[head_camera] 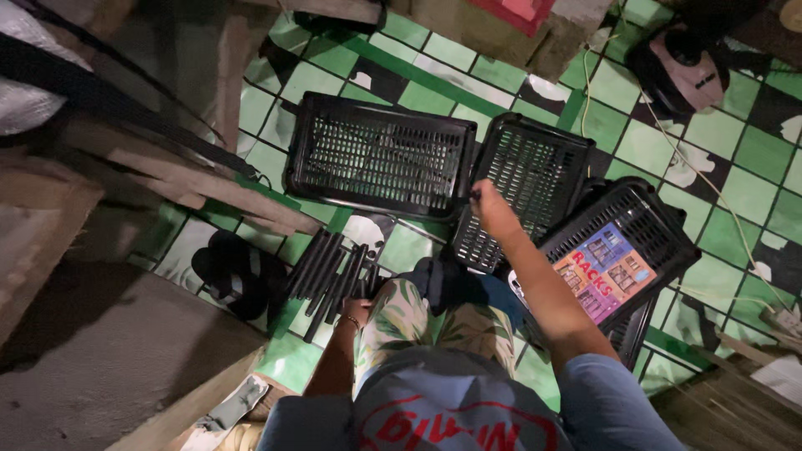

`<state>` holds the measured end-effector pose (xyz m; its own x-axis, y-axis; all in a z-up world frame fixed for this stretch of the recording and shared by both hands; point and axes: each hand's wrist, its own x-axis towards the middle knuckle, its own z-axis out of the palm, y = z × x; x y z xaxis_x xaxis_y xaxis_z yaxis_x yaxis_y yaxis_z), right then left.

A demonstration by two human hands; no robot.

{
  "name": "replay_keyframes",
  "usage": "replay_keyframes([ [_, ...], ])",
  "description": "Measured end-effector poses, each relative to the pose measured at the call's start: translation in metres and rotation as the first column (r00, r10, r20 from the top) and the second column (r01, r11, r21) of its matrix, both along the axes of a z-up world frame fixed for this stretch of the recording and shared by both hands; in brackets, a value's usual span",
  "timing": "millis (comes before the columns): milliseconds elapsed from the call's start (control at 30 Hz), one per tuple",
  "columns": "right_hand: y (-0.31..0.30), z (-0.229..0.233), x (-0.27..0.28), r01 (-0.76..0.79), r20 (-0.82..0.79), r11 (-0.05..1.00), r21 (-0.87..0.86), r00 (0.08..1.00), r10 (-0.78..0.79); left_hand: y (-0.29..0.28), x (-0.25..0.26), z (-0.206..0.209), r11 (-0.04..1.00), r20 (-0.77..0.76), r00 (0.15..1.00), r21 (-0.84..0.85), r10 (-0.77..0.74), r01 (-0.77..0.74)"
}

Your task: The person assembles a black plastic rack by inserting metal rods into the frame and wiping the surfaces with a blue cloth. The person handles multiple rack trays and rods, arranging them on a tiled floor.

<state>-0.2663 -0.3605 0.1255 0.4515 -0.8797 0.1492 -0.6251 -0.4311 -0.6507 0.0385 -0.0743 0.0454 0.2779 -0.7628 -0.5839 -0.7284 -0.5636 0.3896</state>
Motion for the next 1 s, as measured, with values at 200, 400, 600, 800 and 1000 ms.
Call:
replay_keyframes([
  [200, -0.002, -0.02, 0.018, -0.008, 0.009, 1.0, -0.024, 1.0, 0.008, -0.006, 0.008, -0.011, 0.957, 0.043, 0.995, -0.282, 0.086, -0.07],
  [400, -0.006, -0.021, 0.019, 0.059, -0.035, 0.993, 0.103, 0.998, -0.056, -0.045, 0.009, 0.004, 0.652, -0.049, 0.993, -0.751, 0.103, -0.105],
  [600, 0.006, -0.001, 0.023, 0.037, 0.183, 0.987, -0.155, 0.983, -0.008, -0.075, -0.021, 0.078, 0.592, -0.276, 0.961, -0.77, 0.032, -0.241],
  [800, 0.097, 0.014, 0.0, 0.127, 0.041, 0.992, -0.019, 0.991, -0.126, -0.088, -0.057, 0.115, 0.526, -0.583, 0.79, -0.74, -0.19, -0.419],
  [1000, 0.197, -0.03, -0.042, -0.188, -0.577, 0.94, 0.284, 0.75, 0.324, -0.108, -0.077, 0.15, 0.493, -0.818, 0.474, -0.575, -0.327, -0.653],
])
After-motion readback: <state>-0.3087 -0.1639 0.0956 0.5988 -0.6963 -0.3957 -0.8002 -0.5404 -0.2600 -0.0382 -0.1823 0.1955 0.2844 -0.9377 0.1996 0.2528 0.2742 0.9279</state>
